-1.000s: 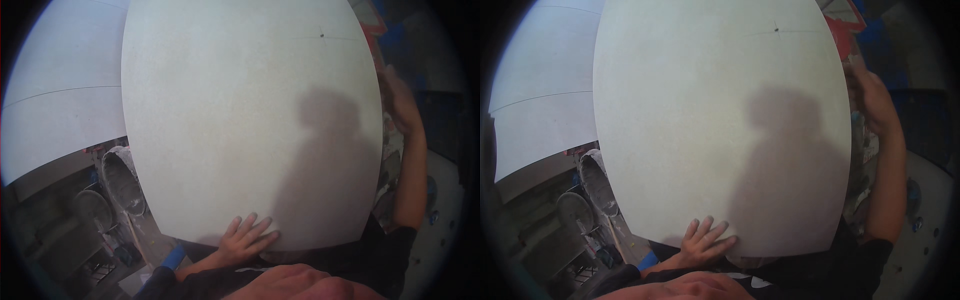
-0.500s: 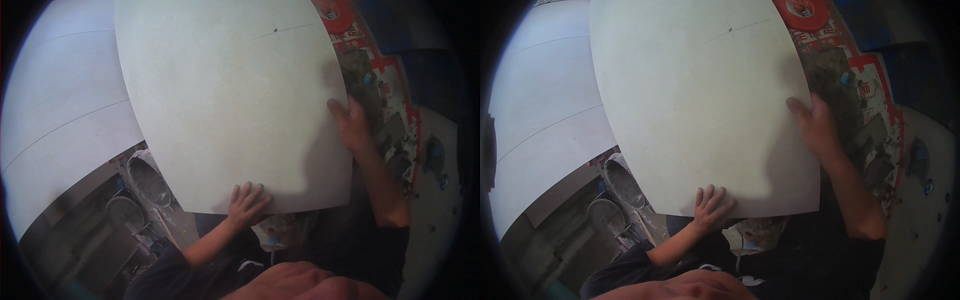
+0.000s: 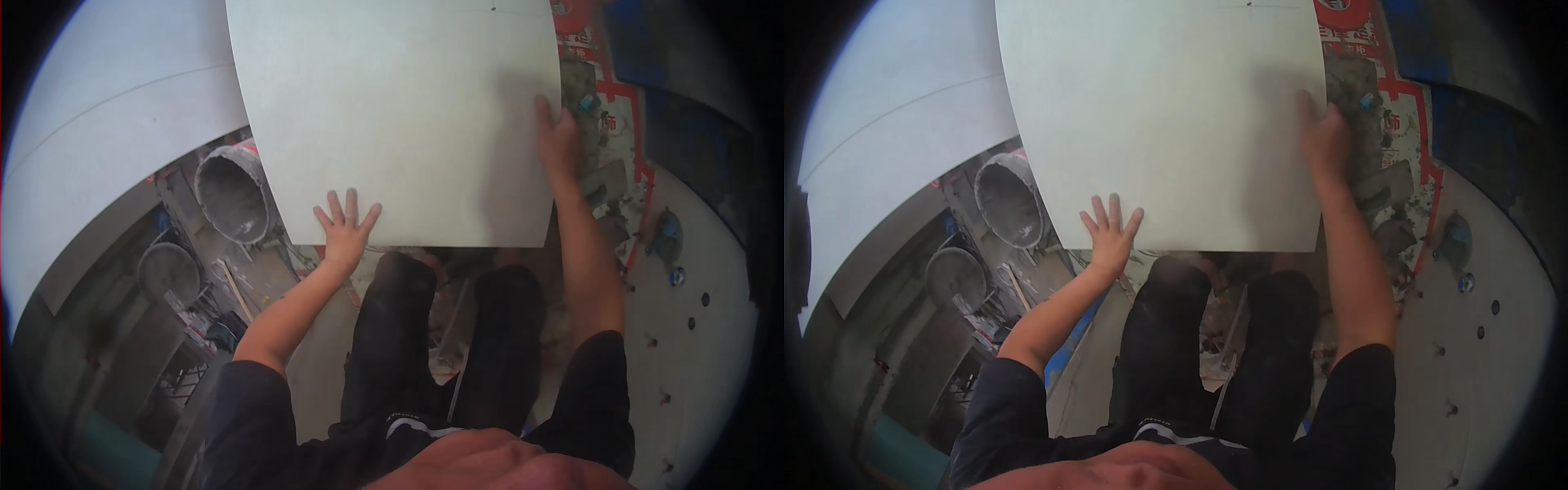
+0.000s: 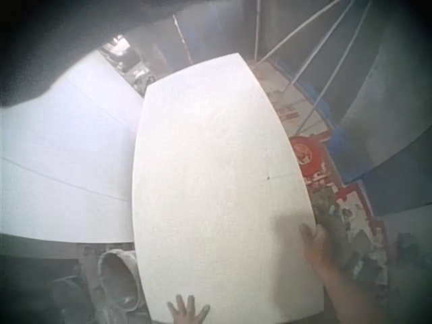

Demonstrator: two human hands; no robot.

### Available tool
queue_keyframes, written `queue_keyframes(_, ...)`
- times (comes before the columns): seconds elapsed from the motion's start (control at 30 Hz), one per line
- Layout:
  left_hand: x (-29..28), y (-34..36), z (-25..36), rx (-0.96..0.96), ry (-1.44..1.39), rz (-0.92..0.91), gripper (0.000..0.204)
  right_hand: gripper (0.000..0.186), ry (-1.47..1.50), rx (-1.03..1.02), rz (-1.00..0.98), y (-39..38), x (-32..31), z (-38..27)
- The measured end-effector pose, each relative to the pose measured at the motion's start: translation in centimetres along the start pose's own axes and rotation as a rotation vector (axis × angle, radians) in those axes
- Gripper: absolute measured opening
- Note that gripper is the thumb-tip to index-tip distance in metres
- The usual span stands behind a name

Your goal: Cutting and drilling holes in large ceramic tiles using power tools on a construction site.

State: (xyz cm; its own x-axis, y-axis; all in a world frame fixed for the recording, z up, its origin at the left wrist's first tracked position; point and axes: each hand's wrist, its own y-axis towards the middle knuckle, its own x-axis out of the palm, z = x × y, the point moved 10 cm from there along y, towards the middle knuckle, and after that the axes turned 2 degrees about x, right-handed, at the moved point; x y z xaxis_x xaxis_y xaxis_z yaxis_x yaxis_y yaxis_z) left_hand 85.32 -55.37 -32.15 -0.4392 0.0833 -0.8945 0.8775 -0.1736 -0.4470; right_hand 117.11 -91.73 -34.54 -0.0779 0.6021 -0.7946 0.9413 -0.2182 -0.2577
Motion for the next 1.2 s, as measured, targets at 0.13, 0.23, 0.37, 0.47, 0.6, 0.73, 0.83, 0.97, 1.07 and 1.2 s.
queue_keyframes(0.13, 1.2, -1.3, 0.5, -0.067, -0.005, 0.135, 0.079, 0.074, 0.015, -0.002, -0.068, -0.3, 0.3, 1.2)
queue_keyframes(0.23, 1.6, -2.9, 1.8, -0.079, -0.02, 0.149, 0.079, 0.073, 0.0, 0.042, -0.117, -1.9, 0.1, 2.9)
queue_keyframes(0.37, 3.0, -6.9, 6.0, -0.069, -0.042, 0.062, 0.074, 0.07, 0.053, 0.082, -0.145, -6.2, -1.4, 6.4)
queue_keyframes(0.47, 3.9, -8.3, 7.9, -0.06, -0.074, 0.05, 0.071, 0.067, 0.079, 0.085, -0.134, -7.3, -1.7, 8.4)
queue_keyframes(0.6, 4.2, -8.4, 8.0, -0.073, -0.139, 0.039, 0.071, 0.06, 0.311, 0.028, -0.152, -6.8, -1.5, 9.7)
queue_keyframes(0.73, 2.3, -7.8, 8.9, 0.003, -0.087, 0.076, 0.07, 0.053, 0.646, 0.246, -0.043, -7.1, -3.1, 16.6)
queue_keyframes(0.83, 0.4, -6.9, 9.2, -0.006, -0.054, 0.011, 0.069, 0.046, 0.689, 0.75, -0.142, -13.0, -3.1, 28.5)
queue_keyframes(0.97, -2.1, -4.2, 12.1, 0.156, -0.056, -0.187, 0.079, 0.048, 0.137, 0.763, -0.221, -21.4, -5.6, 43.6)
queue_keyframes(1.07, -5.3, -3.7, 14.7, 0.12, -0.108, -0.294, 0.082, 0.057, -0.095, 0.89, -0.437, -31.6, -5.4, 53.4)
queue_keyframes(1.2, -8.6, -3.5, 15.7, -0.381, -0.579, -0.343, 0.069, 0.053, -0.034, 0.969, -0.475, -43.7, -6.1, 60.2)
